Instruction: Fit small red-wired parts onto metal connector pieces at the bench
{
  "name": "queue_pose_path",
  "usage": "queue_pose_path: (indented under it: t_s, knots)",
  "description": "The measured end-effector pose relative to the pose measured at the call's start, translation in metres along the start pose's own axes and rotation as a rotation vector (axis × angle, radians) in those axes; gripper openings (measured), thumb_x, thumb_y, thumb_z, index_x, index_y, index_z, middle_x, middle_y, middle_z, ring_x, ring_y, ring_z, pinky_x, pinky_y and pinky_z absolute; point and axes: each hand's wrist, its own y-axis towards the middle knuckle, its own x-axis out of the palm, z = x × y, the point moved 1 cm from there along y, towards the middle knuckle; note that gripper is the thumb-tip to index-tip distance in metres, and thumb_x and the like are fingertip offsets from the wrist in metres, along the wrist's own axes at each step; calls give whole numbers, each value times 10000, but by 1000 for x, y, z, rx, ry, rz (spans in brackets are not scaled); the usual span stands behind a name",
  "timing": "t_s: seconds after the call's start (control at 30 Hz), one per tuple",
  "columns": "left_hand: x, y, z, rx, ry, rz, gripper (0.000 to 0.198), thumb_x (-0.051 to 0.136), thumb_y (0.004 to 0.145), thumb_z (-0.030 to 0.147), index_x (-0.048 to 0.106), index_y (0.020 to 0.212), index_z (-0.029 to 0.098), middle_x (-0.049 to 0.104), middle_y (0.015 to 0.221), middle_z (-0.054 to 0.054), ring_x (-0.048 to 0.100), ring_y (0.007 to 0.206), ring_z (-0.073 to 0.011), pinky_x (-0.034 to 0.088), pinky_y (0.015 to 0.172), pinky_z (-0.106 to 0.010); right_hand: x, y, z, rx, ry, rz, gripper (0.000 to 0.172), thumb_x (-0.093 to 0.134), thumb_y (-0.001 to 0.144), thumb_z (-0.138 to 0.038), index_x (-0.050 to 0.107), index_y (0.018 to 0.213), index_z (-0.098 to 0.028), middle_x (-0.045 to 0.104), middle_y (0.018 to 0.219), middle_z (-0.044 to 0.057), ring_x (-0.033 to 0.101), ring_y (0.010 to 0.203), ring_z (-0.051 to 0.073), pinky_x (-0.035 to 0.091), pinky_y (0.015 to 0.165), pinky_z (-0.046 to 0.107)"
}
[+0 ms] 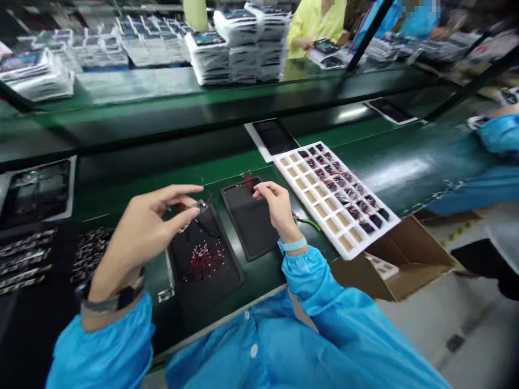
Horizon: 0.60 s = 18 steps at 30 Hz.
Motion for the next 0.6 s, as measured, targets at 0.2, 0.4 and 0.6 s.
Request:
queue_pose_path:
  t_s: [0.2,0.4,0.6]
  knots:
    - [29,115,45,161,73,-44,336,754,736,242,820,1062,198,748,792,-39,659,737,-211,508,688,-306,0,5,10,74,49,69,140,693,819,-298,748,766,-181,678,654,2,615,661,145,480,687,274]
    - [117,244,90,214,-42,18,192,726,632,83,789,801,146,659,658,-20,578,638,-164,425,619,-273,1,4,16,133,40,61,122,671,812,-269,719,744,-180,655,621,-12,616,625,139,489,652,263]
    - [204,322,105,-46,-347,87,175,701,757,121,688,930,100,637,728,-33,633,706,-156,477,611,-242,-5,9,25,148,49,107,124,649,840,-230,721,758,-171,650,615,-14,617,617,134,477,638,255]
